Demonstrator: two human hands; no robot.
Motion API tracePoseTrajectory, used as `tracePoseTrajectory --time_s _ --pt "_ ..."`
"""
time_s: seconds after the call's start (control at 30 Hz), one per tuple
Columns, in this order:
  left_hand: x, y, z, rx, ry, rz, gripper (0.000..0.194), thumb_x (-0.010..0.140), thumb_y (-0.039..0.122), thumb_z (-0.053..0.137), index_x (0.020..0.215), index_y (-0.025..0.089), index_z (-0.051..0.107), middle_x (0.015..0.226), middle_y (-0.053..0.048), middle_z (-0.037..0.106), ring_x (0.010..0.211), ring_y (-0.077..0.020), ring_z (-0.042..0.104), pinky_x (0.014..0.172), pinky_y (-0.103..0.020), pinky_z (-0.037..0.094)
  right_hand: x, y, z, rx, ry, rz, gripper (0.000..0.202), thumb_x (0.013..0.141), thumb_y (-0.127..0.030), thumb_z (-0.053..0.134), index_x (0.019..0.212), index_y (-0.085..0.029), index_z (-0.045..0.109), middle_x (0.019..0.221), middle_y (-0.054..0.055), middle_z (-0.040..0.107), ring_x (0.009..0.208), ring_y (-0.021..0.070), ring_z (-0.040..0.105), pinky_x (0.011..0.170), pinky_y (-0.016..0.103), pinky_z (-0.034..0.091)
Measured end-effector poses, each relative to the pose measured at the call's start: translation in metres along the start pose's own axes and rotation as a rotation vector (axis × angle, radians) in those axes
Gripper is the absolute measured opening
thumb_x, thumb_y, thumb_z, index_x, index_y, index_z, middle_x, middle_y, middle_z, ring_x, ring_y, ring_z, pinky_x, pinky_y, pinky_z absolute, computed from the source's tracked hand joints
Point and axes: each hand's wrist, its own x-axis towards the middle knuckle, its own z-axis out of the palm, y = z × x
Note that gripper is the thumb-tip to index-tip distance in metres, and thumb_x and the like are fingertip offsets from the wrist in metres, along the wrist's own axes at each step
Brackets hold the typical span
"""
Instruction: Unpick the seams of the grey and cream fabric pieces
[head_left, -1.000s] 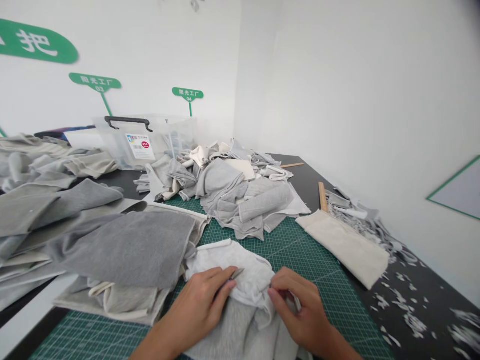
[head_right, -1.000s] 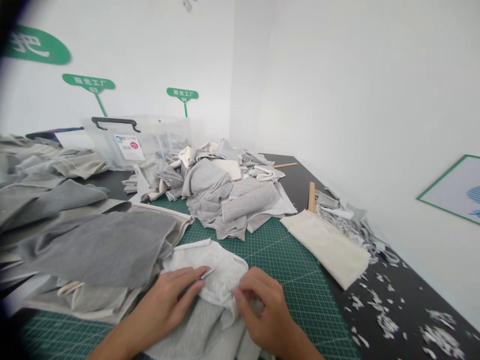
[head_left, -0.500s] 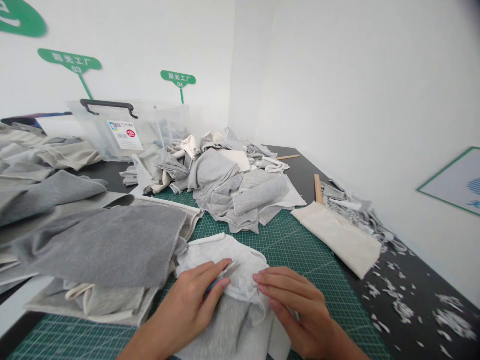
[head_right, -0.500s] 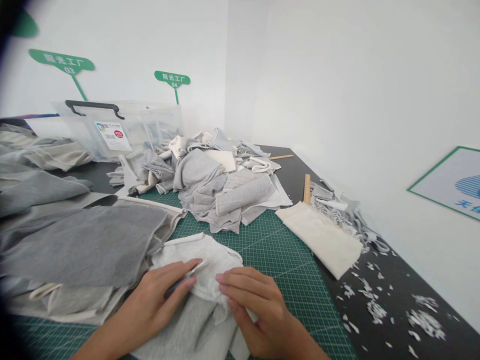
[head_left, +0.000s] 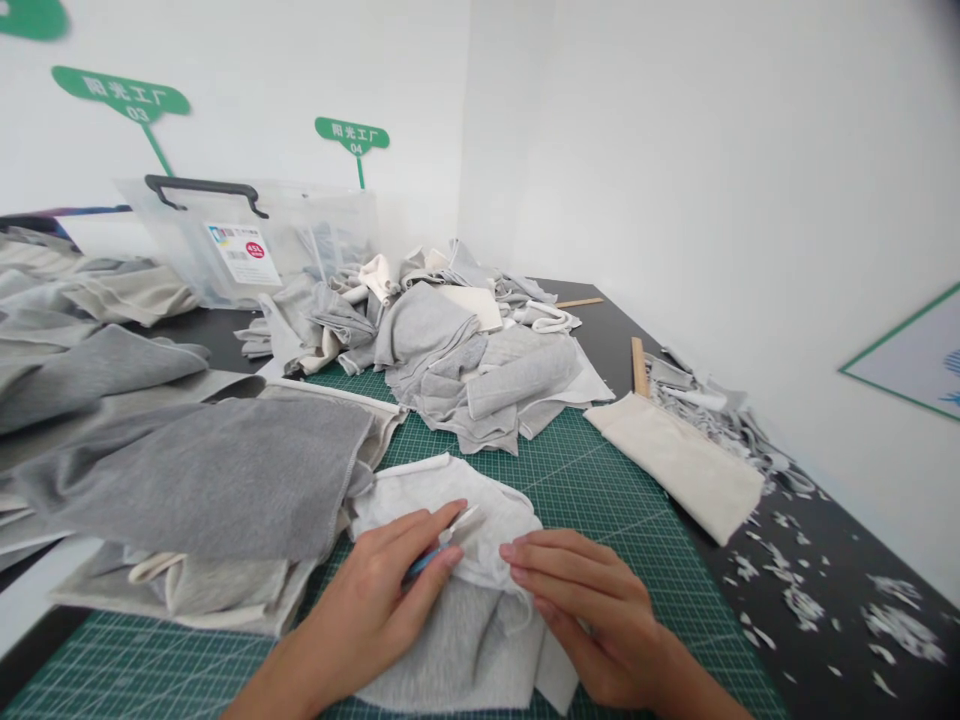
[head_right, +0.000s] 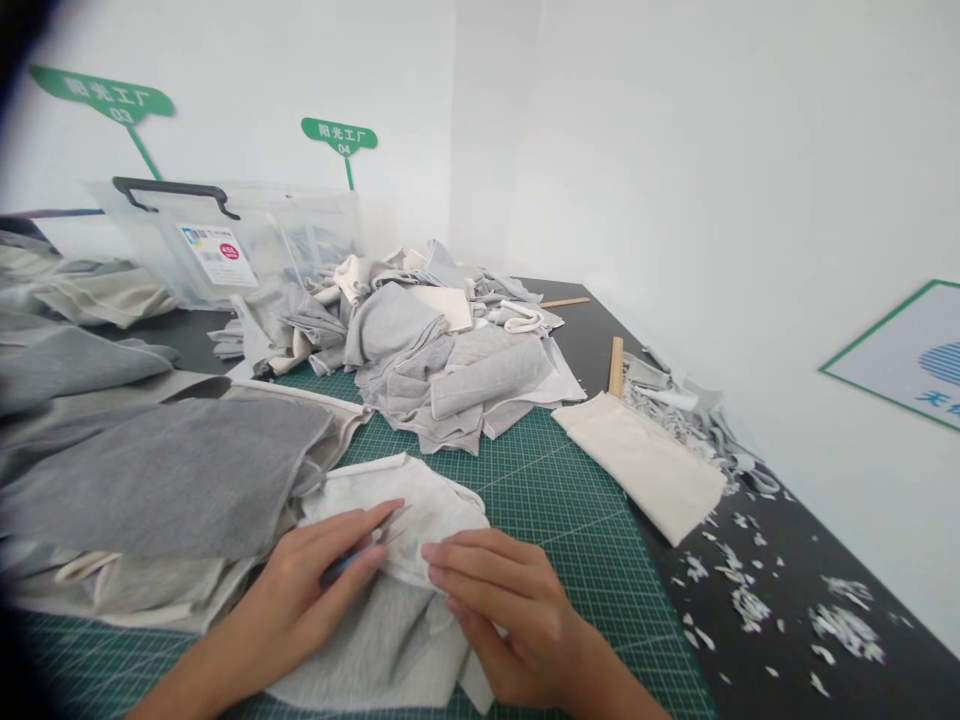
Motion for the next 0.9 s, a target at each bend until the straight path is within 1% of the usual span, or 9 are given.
tracePoseTrajectory --time_s 0.17,0.27,0.37,0.5,0.7,0.9 --pt "-0.001 0.012 -0.004 -0.078 -0.023 0.016 0.040 0.094 0.029 0.052 0.134 0.032 0.047 0.122 -0.002 0.063 0.109 -0.0183 0.061 0.087 -0.027 0.052 0.002 0.000 0.004 -0.023 -0.034 -0.057 0.039 0.082 0.000 0.052 0.119 -0.009 0.059 0.118 0.011 0.066 0.115 0.0169 0.057 0.097 0.032 0.051" --pt "0.000 0.018 -0.003 -0.134 -0.089 0.041 0.042 0.095 0.028 0.050 0.137 0.033 0.043 0.119 -0.002 0.064 0.105 -0.0182 0.062 0.080 -0.025 0.053 0.004 -0.002 0.007 -0.055 -0.030 -0.088 0.033 0.084 -0.004 0.052 0.116 -0.008 0.061 0.111 0.011 0.069 0.115 0.0176 0.057 0.097 0.031 0.051" --pt "0.000 0.020 -0.001 -0.173 -0.132 0.066 0.045 0.096 0.027 0.048 0.139 0.032 0.040 0.115 -0.003 0.065 0.101 -0.0182 0.062 0.078 -0.025 0.053 0.004 -0.003 0.009 -0.066 -0.017 -0.086 0.030 0.085 -0.005 0.051 0.113 -0.008 0.062 0.106 0.010 0.070 0.115 0.0177 0.058 0.097 0.030 0.051" --pt "-0.002 0.018 0.001 -0.170 -0.138 0.067 0.046 0.096 0.025 0.047 0.141 0.030 0.038 0.112 -0.005 0.064 0.097 -0.0183 0.062 0.077 -0.027 0.052 0.000 -0.001 0.010 -0.083 -0.012 -0.086 0.030 0.086 -0.005 0.051 0.113 -0.009 0.062 0.106 0.010 0.070 0.116 0.0178 0.057 0.098 0.031 0.050" --pt "-0.002 0.019 0.001 -0.170 -0.148 0.085 0.043 0.096 0.022 0.046 0.139 0.029 0.041 0.110 -0.005 0.065 0.094 -0.0177 0.062 0.076 -0.027 0.051 -0.001 0.001 0.010 -0.077 -0.029 -0.093 0.031 0.085 -0.004 0.052 0.115 -0.007 0.061 0.107 0.011 0.070 0.115 0.0182 0.058 0.096 0.031 0.052" --pt "-0.001 0.021 0.001 -0.160 -0.115 0.118 0.041 0.096 0.021 0.046 0.136 0.027 0.044 0.104 -0.005 0.066 0.089 -0.0174 0.063 0.072 -0.026 0.051 0.000 0.000 0.010 -0.094 -0.012 -0.113 0.030 0.087 -0.005 0.051 0.115 -0.009 0.061 0.103 0.009 0.071 0.110 0.0178 0.061 0.094 0.032 0.053"
